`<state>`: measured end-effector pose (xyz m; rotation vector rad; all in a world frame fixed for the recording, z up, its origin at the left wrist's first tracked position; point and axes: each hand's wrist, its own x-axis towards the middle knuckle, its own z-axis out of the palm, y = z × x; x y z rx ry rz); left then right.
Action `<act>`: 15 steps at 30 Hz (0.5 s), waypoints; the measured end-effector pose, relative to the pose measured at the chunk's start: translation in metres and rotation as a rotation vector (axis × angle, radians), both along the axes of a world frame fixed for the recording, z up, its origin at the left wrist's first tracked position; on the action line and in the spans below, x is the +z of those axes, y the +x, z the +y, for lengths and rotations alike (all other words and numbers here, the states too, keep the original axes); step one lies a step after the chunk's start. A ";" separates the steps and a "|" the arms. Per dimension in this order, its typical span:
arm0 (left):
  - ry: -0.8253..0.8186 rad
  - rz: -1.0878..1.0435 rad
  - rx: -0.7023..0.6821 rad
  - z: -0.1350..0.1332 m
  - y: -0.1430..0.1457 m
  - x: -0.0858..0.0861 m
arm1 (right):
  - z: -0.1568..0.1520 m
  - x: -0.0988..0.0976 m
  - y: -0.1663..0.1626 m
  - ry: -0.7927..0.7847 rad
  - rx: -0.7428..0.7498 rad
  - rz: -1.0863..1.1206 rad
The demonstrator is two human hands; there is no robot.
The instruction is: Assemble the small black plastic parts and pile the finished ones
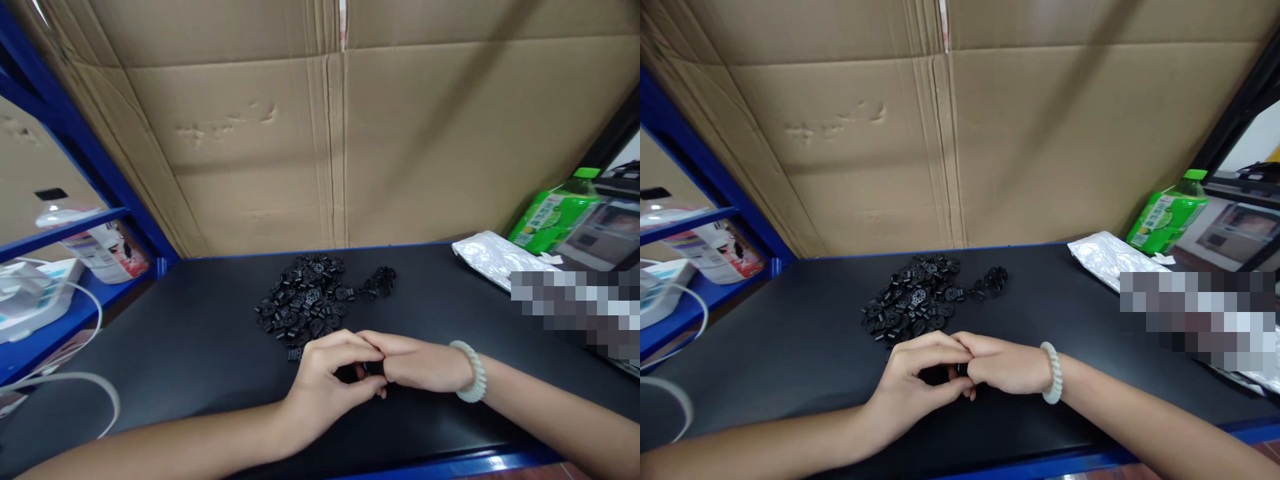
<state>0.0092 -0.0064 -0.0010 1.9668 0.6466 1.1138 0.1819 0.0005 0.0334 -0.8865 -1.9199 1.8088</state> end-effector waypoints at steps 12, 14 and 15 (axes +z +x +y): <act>0.186 0.088 0.108 0.000 0.007 0.002 | -0.004 -0.009 -0.005 0.111 -0.123 -0.082; 0.203 0.105 0.120 0.000 0.007 0.003 | -0.005 -0.009 -0.006 0.099 -0.137 -0.063; 0.208 0.111 0.125 0.000 0.007 0.004 | -0.005 -0.009 -0.006 0.093 -0.144 -0.057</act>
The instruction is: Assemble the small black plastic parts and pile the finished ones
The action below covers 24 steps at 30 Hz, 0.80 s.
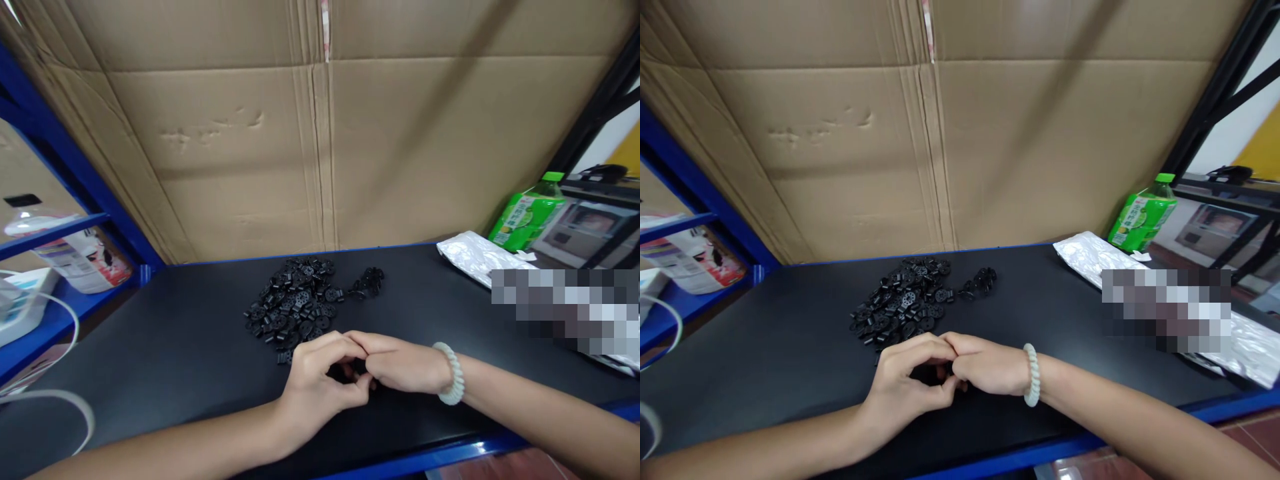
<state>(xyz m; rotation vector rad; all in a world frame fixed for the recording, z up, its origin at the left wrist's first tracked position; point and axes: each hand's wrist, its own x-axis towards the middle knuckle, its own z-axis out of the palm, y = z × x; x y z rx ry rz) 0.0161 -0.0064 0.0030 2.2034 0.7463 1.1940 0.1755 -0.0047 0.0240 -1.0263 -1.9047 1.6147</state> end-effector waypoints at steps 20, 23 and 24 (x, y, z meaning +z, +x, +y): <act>0.086 -0.010 0.072 0.006 0.001 0.002 | -0.003 -0.014 -0.012 -0.324 -0.179 0.441; -0.026 -0.054 0.085 0.008 0.000 0.000 | -0.003 -0.013 -0.014 -0.340 -0.167 0.492; -0.094 -0.081 0.084 0.008 -0.001 -0.001 | -0.003 -0.013 -0.014 -0.343 -0.158 0.508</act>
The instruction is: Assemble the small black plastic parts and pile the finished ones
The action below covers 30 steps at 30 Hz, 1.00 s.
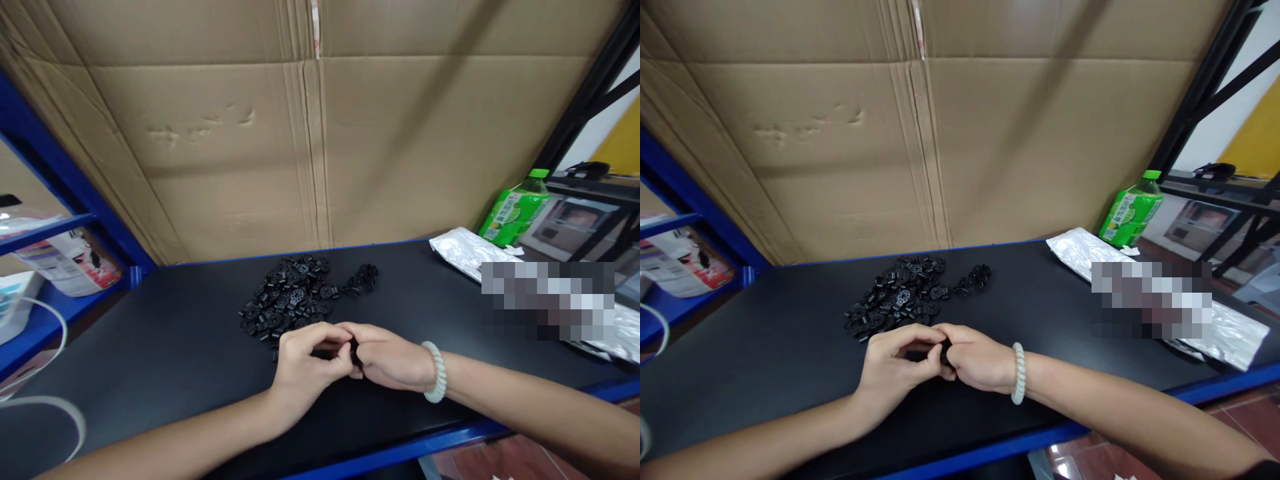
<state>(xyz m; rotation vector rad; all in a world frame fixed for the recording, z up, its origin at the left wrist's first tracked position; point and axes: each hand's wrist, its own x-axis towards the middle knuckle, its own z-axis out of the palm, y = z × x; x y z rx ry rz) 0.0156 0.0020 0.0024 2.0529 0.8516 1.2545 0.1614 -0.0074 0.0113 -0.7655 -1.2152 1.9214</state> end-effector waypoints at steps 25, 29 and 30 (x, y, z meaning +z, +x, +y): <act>-0.196 0.239 -0.215 -0.019 -0.006 0.006 | 0.085 -0.002 0.094 1.214 -0.595 -1.101; -0.193 0.270 -0.248 -0.020 -0.007 0.007 | 0.082 -0.004 0.089 1.231 -0.567 -1.112; -0.193 0.277 -0.252 -0.021 -0.007 0.007 | 0.077 -0.003 0.084 1.238 -0.568 -1.110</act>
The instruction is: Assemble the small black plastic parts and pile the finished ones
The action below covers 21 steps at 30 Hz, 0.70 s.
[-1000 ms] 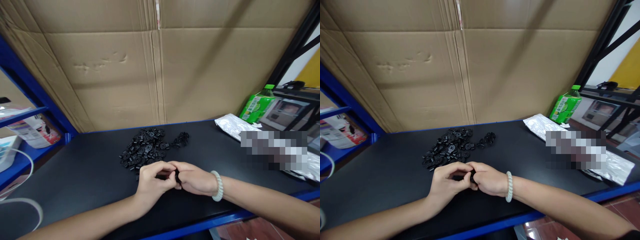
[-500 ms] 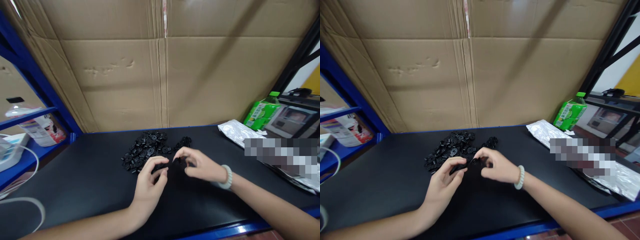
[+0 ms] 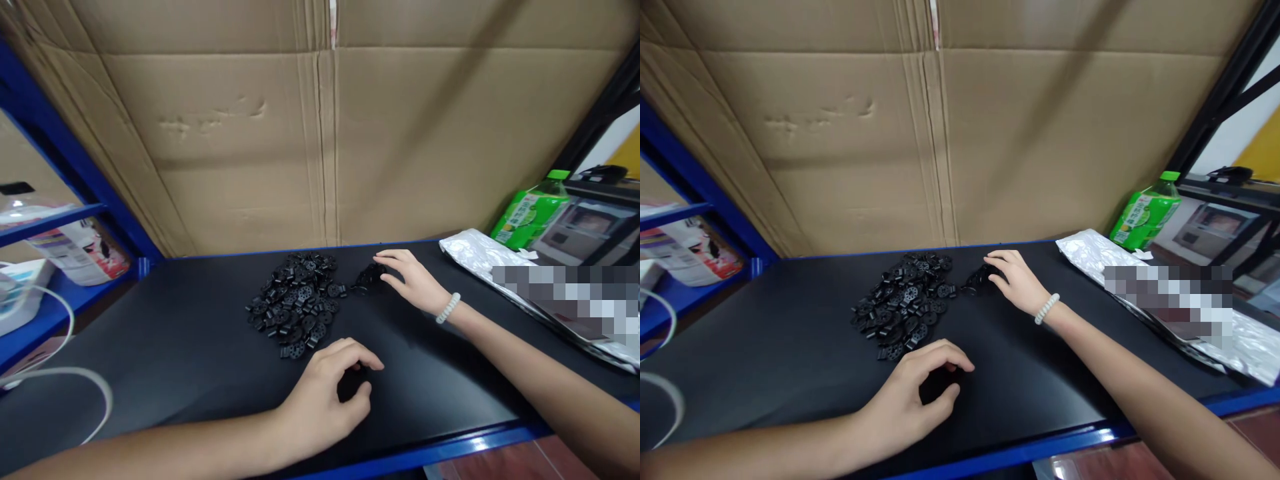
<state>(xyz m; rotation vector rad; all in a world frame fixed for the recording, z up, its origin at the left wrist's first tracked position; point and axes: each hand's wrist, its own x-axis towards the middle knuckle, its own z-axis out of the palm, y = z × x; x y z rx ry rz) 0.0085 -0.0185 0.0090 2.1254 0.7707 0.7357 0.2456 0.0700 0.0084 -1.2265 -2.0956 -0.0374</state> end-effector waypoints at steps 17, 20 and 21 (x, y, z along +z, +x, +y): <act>0.059 0.041 -0.054 -0.001 -0.001 -0.001 | -0.024 -0.002 -0.044 -0.017 0.150 -0.411; 0.069 0.046 -0.056 -0.002 0.000 -0.001 | -0.019 -0.006 -0.055 -0.030 0.164 -0.427; 0.071 0.047 -0.055 -0.002 0.000 -0.001 | -0.017 -0.008 -0.057 -0.041 0.175 -0.408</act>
